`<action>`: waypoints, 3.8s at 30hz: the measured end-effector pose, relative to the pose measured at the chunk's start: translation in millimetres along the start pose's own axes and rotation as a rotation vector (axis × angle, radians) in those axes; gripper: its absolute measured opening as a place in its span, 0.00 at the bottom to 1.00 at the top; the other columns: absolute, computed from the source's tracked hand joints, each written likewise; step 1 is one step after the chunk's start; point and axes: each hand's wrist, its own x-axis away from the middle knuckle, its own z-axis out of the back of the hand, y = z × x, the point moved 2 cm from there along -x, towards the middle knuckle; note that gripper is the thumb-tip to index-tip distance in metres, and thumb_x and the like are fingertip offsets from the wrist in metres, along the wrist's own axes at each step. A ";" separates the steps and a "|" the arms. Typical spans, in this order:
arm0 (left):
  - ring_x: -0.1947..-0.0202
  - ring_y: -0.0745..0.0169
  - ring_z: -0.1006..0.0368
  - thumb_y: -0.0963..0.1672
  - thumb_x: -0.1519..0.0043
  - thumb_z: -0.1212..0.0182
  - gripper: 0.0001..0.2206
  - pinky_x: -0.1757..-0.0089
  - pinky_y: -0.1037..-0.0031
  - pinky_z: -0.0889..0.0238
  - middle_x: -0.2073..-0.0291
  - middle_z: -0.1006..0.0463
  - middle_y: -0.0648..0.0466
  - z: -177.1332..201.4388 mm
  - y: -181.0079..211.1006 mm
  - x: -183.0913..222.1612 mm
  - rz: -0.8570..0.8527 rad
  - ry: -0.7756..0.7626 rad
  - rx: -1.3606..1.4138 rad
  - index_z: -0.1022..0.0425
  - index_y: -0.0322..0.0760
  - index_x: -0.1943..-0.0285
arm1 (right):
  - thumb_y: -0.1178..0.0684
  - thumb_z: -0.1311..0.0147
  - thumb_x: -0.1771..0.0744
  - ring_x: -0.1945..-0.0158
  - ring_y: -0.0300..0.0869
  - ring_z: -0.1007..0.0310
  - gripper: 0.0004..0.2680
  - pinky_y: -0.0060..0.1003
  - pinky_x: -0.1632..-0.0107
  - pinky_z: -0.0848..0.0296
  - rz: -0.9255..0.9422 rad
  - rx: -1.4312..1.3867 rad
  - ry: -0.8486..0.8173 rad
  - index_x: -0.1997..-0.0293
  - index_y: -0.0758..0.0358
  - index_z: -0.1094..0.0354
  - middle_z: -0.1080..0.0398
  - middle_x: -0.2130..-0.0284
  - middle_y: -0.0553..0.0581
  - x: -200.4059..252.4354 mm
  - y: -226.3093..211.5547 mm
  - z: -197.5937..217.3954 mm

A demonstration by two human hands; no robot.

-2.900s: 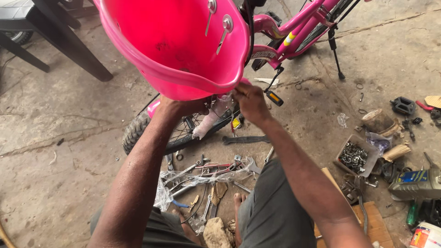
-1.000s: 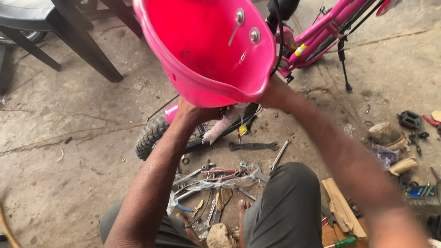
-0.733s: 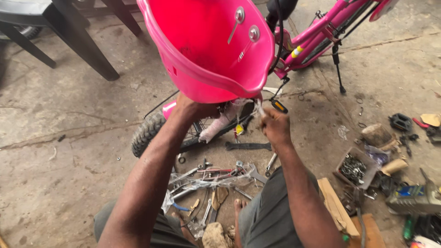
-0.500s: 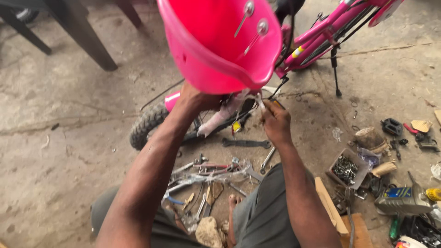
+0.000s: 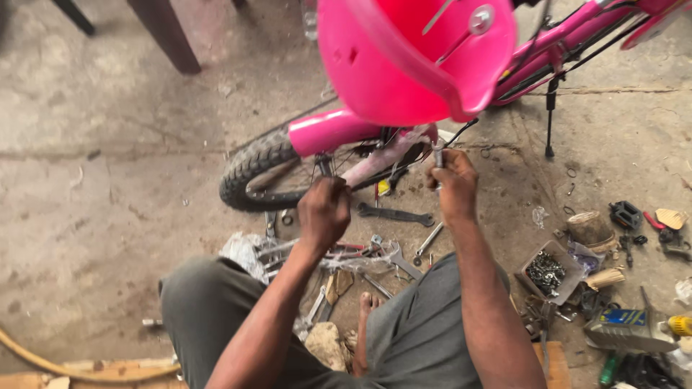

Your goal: The person repairs a bicycle by using a hammer to tap the wheel, using a wrench to tighten bolts on the front fork, and attaching a pink basket to the handlebars.

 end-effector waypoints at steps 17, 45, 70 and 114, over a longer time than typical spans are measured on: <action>0.61 0.51 0.21 0.57 0.36 0.43 0.23 0.58 0.61 0.31 0.62 0.17 0.45 -0.4 -51.4 -175.6 0.296 -0.717 0.171 0.17 0.36 0.54 | 0.59 0.32 0.36 0.48 0.39 0.26 0.16 0.37 0.41 0.28 0.221 0.141 -0.032 0.45 0.63 0.33 0.24 0.54 0.52 18.6 -23.9 -100.1; 0.77 0.65 0.20 0.54 0.53 0.32 0.18 0.73 0.69 0.27 0.73 0.16 0.52 -38.4 -61.5 -189.6 0.347 -0.853 0.336 0.15 0.39 0.65 | 0.58 0.26 0.34 0.45 0.41 0.26 0.23 0.38 0.36 0.27 0.295 0.044 0.023 0.36 0.68 0.39 0.28 0.48 0.55 16.5 -25.8 -102.4; 0.56 0.59 0.19 0.55 0.39 0.39 0.17 0.54 0.66 0.29 0.56 0.15 0.52 -35.2 -81.0 -179.7 0.173 -0.986 0.281 0.16 0.46 0.50 | 0.59 0.28 0.38 0.50 0.37 0.25 0.19 0.37 0.42 0.27 0.293 0.000 0.033 0.45 0.63 0.32 0.24 0.54 0.50 15.7 -28.8 -110.3; 0.53 0.57 0.19 0.49 0.33 0.47 0.20 0.52 0.68 0.25 0.48 0.18 0.42 0.0 -82.0 -157.1 0.698 -0.914 0.761 0.24 0.32 0.39 | 0.52 0.26 0.42 0.53 0.37 0.22 0.20 0.36 0.47 0.22 -0.033 -0.082 -0.073 0.51 0.61 0.33 0.25 0.58 0.51 14.2 -10.4 -101.9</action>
